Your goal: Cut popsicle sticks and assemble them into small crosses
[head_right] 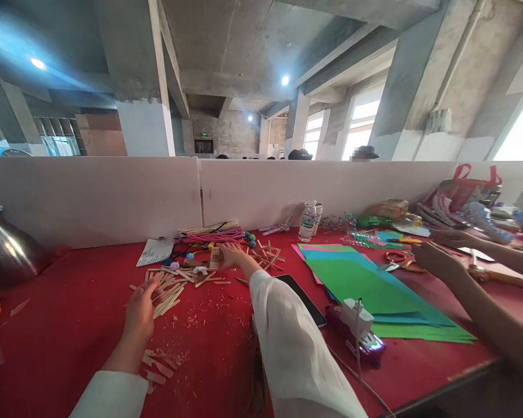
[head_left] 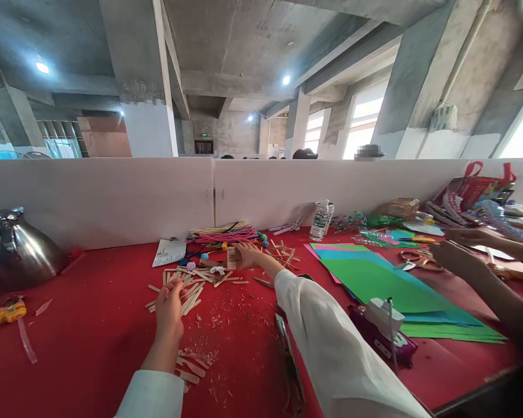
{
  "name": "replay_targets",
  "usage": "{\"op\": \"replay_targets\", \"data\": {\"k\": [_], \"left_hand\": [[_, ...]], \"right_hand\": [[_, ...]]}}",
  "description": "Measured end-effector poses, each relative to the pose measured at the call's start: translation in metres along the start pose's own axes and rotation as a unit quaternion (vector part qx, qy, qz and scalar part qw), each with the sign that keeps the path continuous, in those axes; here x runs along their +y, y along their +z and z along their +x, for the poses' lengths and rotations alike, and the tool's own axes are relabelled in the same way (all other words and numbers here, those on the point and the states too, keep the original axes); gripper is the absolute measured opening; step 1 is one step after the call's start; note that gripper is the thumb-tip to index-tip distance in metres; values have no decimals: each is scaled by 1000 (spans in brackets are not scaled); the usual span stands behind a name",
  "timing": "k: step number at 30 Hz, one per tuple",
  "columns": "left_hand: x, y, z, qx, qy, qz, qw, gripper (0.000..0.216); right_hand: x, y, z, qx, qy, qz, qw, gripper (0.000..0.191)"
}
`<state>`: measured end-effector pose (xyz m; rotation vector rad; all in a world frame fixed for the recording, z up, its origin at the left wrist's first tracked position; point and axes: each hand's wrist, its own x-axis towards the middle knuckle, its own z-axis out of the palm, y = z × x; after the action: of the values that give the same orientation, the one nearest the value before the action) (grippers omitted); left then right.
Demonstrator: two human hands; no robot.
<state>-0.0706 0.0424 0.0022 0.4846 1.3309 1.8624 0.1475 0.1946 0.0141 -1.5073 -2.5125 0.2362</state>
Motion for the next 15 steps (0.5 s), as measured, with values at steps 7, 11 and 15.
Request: {"op": "replay_targets", "data": {"k": [7,11,15], "left_hand": [[-1,3,-1,9,6,5,1000,14],[1,3,0,19,11,0,1000,15],[5,3,-4,16,17,-6,1000,16]], "right_hand": [[-9,-1,6,10,-27,-15,999,105],[-13,-8,-3,2,-18,-16,1000,67],[-21,-3,-24,-78,-21,-33,996,24]]}}
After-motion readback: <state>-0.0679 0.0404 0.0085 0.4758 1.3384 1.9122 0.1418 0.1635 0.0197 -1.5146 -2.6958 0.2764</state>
